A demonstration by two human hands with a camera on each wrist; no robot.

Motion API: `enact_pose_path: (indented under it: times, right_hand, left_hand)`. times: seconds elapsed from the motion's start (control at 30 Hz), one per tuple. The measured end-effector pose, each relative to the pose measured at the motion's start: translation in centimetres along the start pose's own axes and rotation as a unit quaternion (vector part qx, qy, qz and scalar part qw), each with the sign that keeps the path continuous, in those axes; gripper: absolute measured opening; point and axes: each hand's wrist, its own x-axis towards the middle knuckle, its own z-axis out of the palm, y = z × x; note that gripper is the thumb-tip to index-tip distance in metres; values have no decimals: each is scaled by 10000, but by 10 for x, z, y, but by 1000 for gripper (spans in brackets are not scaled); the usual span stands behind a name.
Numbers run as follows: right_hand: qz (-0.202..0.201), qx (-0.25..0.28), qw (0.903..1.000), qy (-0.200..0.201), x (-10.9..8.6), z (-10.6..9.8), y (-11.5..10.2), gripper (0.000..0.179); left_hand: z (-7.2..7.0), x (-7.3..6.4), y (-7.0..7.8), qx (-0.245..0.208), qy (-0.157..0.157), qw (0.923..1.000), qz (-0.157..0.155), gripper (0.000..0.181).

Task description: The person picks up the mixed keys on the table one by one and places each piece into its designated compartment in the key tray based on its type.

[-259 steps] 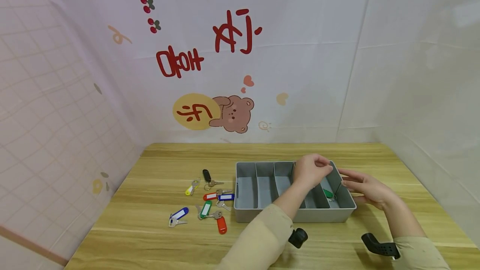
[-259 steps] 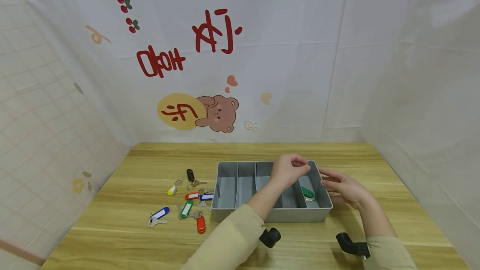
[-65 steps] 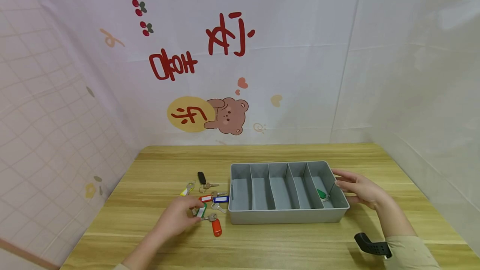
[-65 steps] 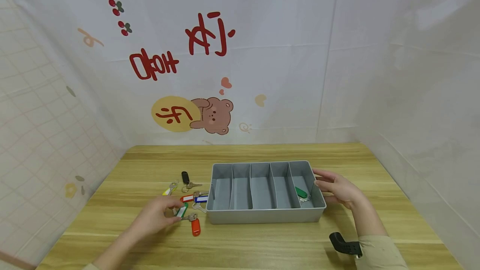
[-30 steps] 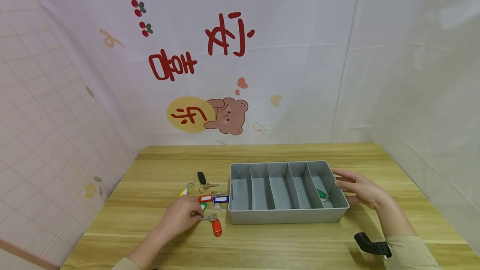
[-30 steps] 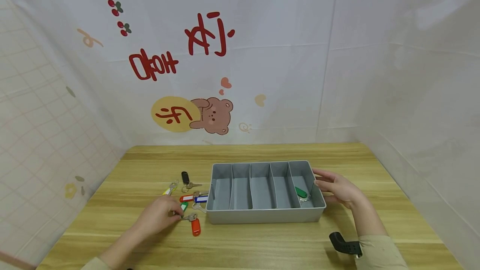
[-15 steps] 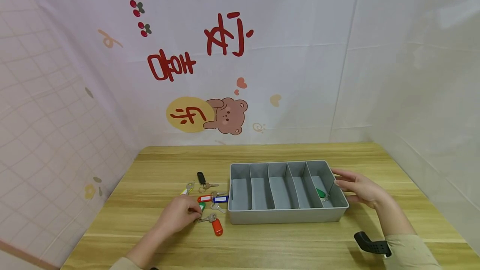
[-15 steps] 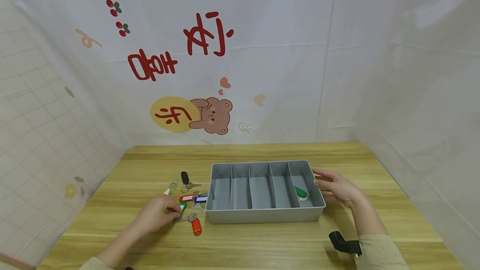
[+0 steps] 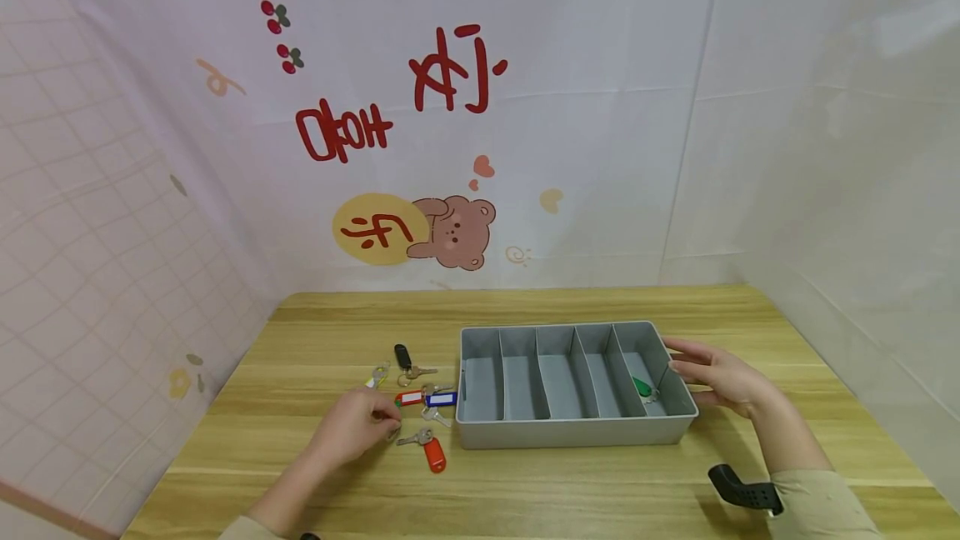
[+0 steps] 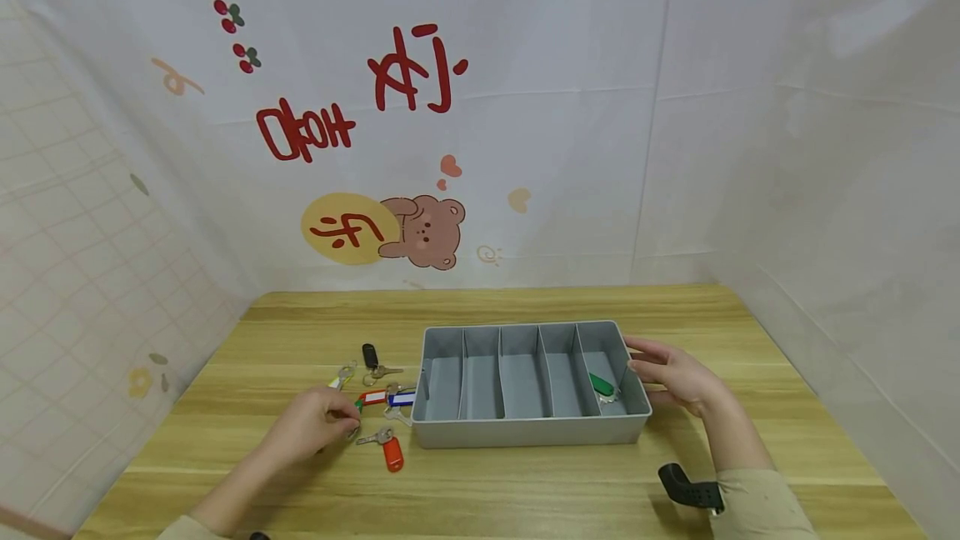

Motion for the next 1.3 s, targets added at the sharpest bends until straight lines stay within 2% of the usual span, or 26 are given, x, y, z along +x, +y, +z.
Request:
enact_pose_path:
  times: [0.5,0.77,1.0,1.3]
  right_hand:
    - [-66,73,9999,-54,-2,1,-1,67]
    - [-83,176,9998,-85,-2,0,0,66]
    - [-91,119,9999,-84,-2,0,0,66]
    - [-67,110,9999,-65,-2,1,0,66]
  left_hand:
    - [-8,2,8,-244,221,9994,-50,12]
    - [-8,3,12,-293,287,9990,-203,14]
    - [-6,4,15,-285,519,9982,59,12]
    - [-8,7,23,-487,597,9966,296,13]
